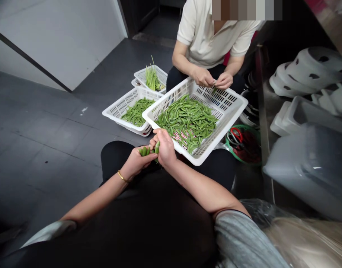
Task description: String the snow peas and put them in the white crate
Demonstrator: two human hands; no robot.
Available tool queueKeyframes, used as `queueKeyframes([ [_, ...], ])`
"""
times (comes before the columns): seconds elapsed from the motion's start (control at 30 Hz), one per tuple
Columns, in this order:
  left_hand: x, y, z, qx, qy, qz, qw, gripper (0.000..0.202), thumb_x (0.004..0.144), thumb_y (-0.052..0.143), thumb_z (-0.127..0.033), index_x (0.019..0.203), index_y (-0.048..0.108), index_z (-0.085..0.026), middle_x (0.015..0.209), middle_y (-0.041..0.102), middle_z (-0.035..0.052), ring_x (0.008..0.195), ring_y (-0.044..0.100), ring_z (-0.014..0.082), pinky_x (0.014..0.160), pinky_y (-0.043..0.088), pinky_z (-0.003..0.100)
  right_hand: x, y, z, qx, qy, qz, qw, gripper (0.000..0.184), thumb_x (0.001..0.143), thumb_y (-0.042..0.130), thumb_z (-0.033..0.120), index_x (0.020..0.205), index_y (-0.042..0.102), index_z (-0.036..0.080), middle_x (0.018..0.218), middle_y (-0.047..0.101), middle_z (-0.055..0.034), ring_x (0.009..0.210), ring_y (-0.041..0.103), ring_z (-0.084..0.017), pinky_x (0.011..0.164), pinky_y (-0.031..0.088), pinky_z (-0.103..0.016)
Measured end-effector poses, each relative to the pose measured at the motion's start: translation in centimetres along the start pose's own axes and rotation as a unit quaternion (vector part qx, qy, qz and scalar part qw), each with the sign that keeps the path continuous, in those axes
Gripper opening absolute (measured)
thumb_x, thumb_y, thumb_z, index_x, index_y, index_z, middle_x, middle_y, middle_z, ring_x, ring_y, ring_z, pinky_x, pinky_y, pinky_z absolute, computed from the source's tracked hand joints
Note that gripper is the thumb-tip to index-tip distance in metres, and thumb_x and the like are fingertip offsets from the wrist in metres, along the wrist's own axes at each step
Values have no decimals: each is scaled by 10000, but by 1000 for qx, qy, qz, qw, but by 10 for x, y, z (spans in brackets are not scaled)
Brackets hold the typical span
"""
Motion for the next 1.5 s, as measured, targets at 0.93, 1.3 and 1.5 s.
queueKeyframes([
  [0.93, -13, -1, -5, -257, -83, 116, 956, 302, 684, 724, -370, 650, 571, -112, 416, 304, -90, 306, 233, 3, 294, 157, 123, -38, 20, 43, -580, -315, 207, 722, 212, 886, 476, 275, 703, 545, 196, 720, 575, -43, 713, 517, -153, 681, 421, -283],
  [1.3, -17, -55, -23, -77, 62, -134, 986, 267, 728, 702, -359, 708, 584, -121, 465, 479, -41, 348, 327, 30, 336, 202, 172, -26, -13, 77, -581, -270, 128, 757, 104, 857, 537, 287, 842, 562, 187, 684, 571, 9, 599, 520, -118, 592, 413, -239],
  [1.5, -25, -50, -32, 33, 82, -117, 989, 247, 726, 701, -362, 714, 627, -127, 507, 536, -17, 391, 387, 44, 374, 271, 173, -36, 21, 27, -622, -275, 342, 649, 201, 910, 465, 231, 770, 593, 166, 716, 621, -39, 685, 575, -141, 637, 425, -242],
])
Point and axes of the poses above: each hand's wrist, its own x-axis towards the middle knuckle, its own y-axis out of the palm, z = x × y, the point moved 6 cm from there along x, towards the middle knuckle
